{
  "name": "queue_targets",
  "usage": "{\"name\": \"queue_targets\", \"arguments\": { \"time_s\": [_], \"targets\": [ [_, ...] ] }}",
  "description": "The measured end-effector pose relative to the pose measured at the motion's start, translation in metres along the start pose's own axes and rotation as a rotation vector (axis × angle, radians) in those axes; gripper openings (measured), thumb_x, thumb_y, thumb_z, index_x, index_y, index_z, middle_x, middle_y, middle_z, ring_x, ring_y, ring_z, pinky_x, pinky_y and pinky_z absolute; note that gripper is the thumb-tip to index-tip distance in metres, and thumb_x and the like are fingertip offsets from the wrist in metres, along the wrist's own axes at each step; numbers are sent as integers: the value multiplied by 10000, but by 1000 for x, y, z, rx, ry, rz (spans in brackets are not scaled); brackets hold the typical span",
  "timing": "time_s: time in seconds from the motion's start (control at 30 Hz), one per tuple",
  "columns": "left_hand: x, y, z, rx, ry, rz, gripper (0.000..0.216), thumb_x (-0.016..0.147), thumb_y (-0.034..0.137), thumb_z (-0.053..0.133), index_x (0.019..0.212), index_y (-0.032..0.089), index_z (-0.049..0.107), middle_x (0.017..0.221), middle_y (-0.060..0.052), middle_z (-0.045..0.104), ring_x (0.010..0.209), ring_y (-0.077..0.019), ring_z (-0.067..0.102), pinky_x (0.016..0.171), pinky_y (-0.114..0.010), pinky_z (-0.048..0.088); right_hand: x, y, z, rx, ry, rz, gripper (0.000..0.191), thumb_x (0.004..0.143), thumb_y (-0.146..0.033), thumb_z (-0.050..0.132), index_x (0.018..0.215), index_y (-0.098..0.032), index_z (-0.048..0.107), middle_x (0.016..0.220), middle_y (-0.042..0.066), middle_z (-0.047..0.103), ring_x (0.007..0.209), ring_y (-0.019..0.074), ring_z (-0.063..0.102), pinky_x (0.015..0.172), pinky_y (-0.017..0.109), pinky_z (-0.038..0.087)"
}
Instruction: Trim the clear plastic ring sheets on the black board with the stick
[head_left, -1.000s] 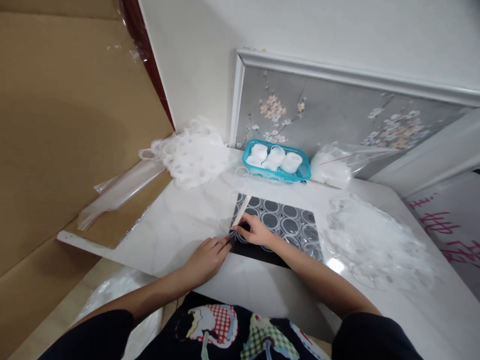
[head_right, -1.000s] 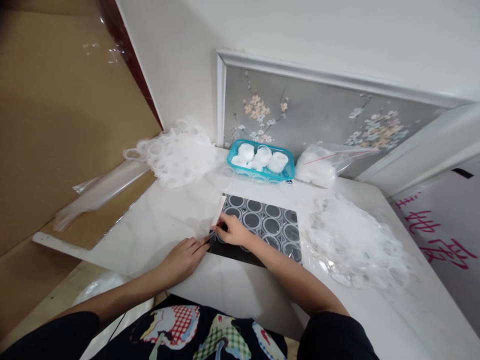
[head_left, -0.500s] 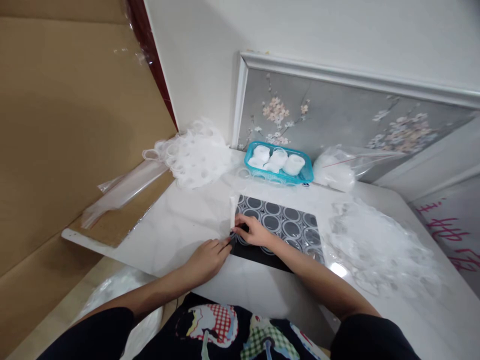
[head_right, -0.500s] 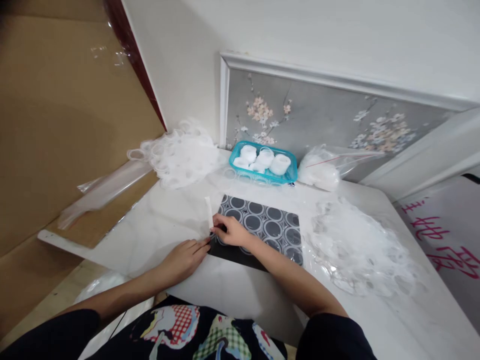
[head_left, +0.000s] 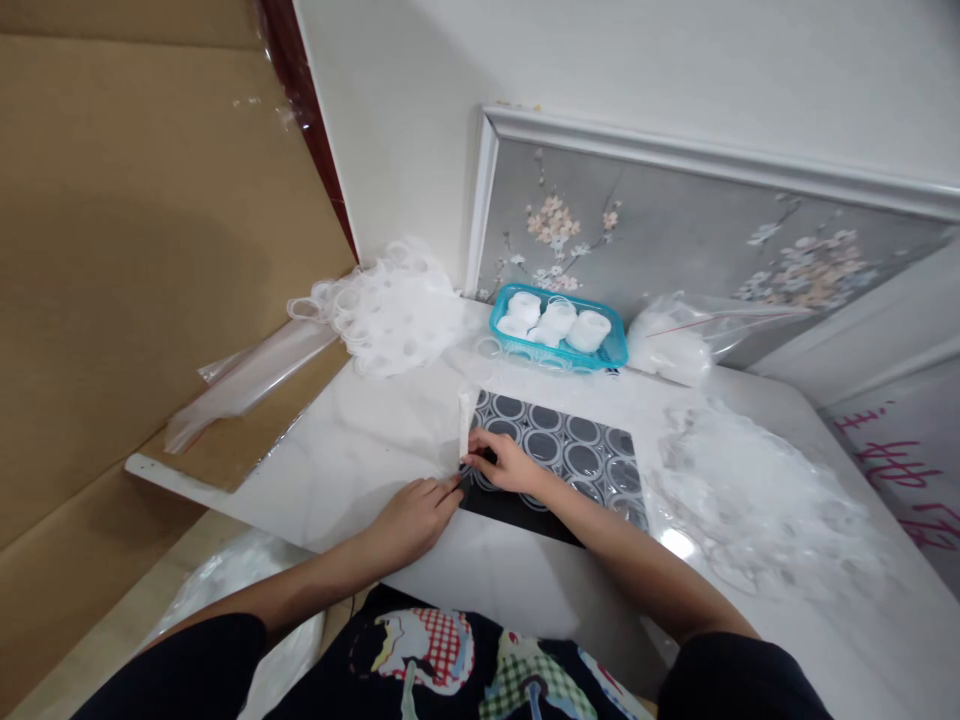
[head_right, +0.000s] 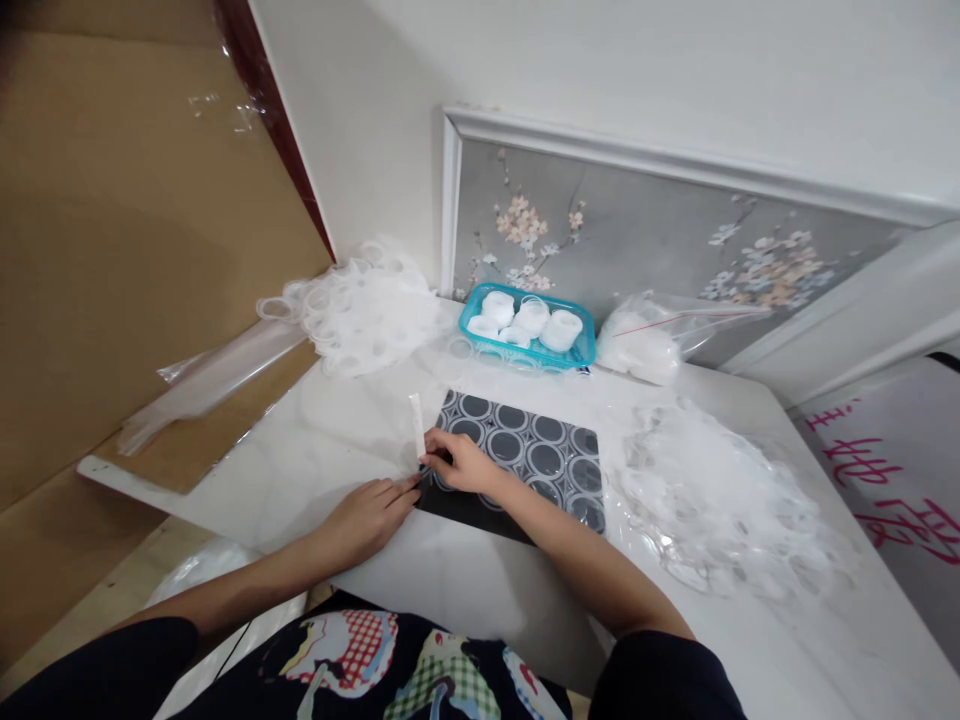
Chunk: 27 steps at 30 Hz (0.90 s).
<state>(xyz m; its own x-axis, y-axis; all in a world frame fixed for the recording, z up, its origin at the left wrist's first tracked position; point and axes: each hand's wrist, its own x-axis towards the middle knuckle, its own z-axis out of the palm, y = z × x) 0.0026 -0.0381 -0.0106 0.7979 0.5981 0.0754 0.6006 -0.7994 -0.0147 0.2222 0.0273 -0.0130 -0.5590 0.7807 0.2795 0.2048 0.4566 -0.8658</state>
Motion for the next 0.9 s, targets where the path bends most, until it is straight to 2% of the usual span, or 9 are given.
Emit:
{"name": "queue_targets", "arguments": {
  "time_s": [0.2,0.33,0.53,0.67,0.73,0.77,0.83,0.87,0.9],
  "targets": [
    [1,1,1,-20,33,-28,326,943,83,451,1214,153,620,1258,-113,675,1010,-230,667,842,-350,542,0,-1,1,-32,-7,-13,40,902,-256,573,909,-219,585,794,16,666,710,161,622,699,298,525],
    [3,1,0,-50,22,-44,316,953,106,453,1220,160,614,1244,-108,679,1013,-234,666,844,-350,541,2,-2,-1,-169,-2,-86,23,877,-213,591,863,-205,608,812,42,668,761,181,636,720,315,536],
    [7,-1,-10,-222,-1,-93,267,988,179,464,1193,162,633,1262,-103,676,1042,-232,680,895,-359,546,-10,-3,1,-498,-45,-316,139,916,-141,535,906,-205,658,934,95,736,1114,246,623,1021,473,461],
    [10,-2,-19,-347,-120,-185,259,976,185,497,1186,154,645,1174,-90,717,1031,-242,690,914,-369,544,-7,6,-3,-694,-71,-526,281,878,-40,498,938,-253,671,862,18,746,1089,218,617,1124,489,362],
    [10,-3,-22,-378,-182,-237,260,973,197,506,1192,167,643,1187,-77,717,1031,-239,690,907,-366,545,10,12,-19,-767,131,-511,266,886,-64,496,929,-258,674,893,21,730,1023,222,624,1102,512,364],
    [10,-3,-23,-393,-200,-258,260,972,204,513,1199,182,640,1231,-66,702,1041,-232,687,907,-358,544,21,14,-31,-779,302,-454,249,904,-93,485,931,-251,676,907,39,717,994,230,625,1075,527,378],
    [10,-3,-25,-412,-212,-267,258,970,224,531,1206,212,636,1335,-39,650,1077,-220,676,921,-346,537,42,17,-55,-718,748,-182,279,955,-134,414,987,-220,677,972,94,692,1016,262,612,1007,535,418],
    [11,-3,-26,-408,-210,-255,253,970,239,539,1202,219,638,1362,-31,633,1092,-220,670,925,-345,535,50,18,-64,-663,822,-110,281,976,-168,401,1014,-206,676,1002,116,682,1041,276,604,987,529,432],
    [13,-3,-26,-394,-204,-236,253,972,254,541,1203,220,639,1362,-31,633,1097,-222,666,922,-347,536,53,19,-70,-621,781,-87,257,980,-202,425,1003,-199,681,1005,125,680,1051,284,600,972,516,444]
  ]
}}
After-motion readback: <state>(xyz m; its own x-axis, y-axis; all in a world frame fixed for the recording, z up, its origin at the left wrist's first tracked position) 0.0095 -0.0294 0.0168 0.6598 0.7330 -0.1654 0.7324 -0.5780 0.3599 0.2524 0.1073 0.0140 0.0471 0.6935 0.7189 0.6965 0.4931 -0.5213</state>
